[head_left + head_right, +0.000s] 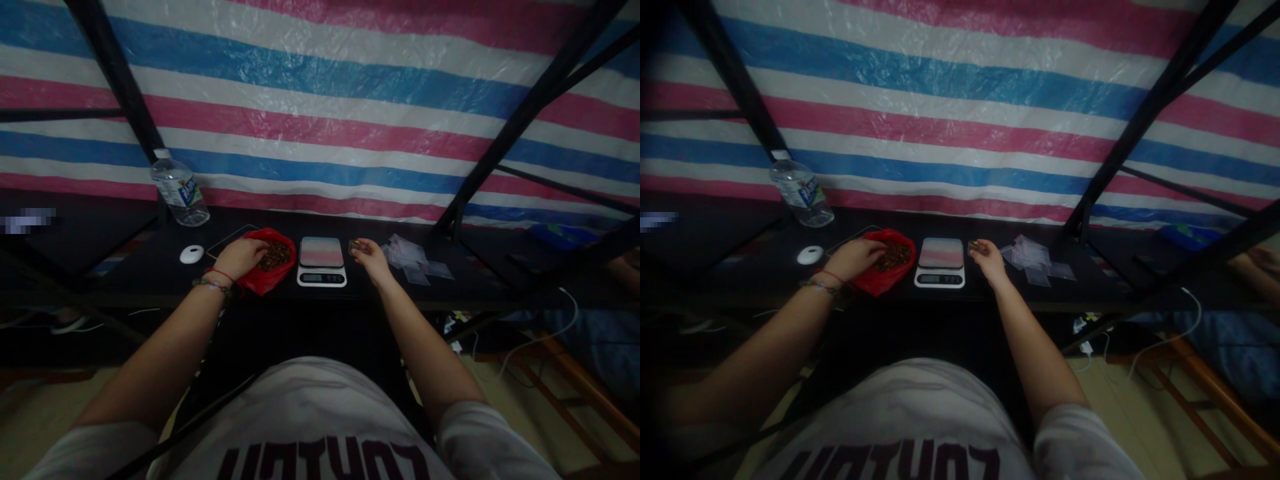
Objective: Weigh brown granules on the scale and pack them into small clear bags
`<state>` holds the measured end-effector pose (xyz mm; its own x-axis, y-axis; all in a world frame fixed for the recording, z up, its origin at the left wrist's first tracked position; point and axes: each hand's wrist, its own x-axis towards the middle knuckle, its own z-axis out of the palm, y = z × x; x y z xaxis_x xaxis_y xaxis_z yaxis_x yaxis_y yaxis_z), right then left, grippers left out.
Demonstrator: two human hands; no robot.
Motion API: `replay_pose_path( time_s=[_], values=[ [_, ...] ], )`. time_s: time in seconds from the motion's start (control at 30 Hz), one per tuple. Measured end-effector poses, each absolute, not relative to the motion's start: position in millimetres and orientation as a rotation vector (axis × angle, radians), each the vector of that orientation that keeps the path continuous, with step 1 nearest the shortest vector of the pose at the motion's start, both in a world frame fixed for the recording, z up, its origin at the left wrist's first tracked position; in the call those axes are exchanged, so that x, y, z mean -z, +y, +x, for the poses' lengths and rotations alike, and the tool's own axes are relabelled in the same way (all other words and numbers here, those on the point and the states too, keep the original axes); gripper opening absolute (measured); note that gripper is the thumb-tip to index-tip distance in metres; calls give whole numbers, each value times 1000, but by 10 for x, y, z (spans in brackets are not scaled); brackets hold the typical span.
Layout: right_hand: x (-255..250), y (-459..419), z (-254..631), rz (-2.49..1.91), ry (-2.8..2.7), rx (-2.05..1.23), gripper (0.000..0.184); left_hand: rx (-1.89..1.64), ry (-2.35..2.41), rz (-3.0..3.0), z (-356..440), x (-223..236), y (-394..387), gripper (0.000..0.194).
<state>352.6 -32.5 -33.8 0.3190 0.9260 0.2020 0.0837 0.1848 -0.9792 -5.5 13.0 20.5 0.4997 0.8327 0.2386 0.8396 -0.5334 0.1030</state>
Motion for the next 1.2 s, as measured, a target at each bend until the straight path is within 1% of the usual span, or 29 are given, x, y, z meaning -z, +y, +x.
replay_pose_path(
  time_s=[0.17, 0.33, 0.43, 0.6, 0.8, 0.93, 1.07, 1.2],
  values=[
    [386, -293, 3564, -1240, -1075, -802, 49, 380, -1506, -2754, -82, -182, 216, 39],
    [402, -294, 3552, -1252, -1090, -785, 48, 524, -1558, -2703, -48, -201, 224, 45],
    [417, -291, 3533, -1237, -1111, -794, 49, 536, -1588, -2675, -31, -206, 203, 46],
    [474, -262, 3505, -1212, -1147, -768, 58, 510, -1599, -2663, -51, -167, 198, 44],
    [516, -216, 3416, -1172, -1219, -767, 43, 560, -1612, -2653, -6, -236, 176, 37],
    [497, -147, 3332, -1189, -1295, -734, 41, 671, -1608, -2724, 343, -330, 63, 43],
    [420, -65, 3271, -1300, -1423, -597, 39, 524, -1476, -2979, 885, -332, 34, 35],
    [321, -18, 3233, -1384, -1610, -439, 36, 441, -1557, -3015, 1306, -272, 168, 41]
  ],
)
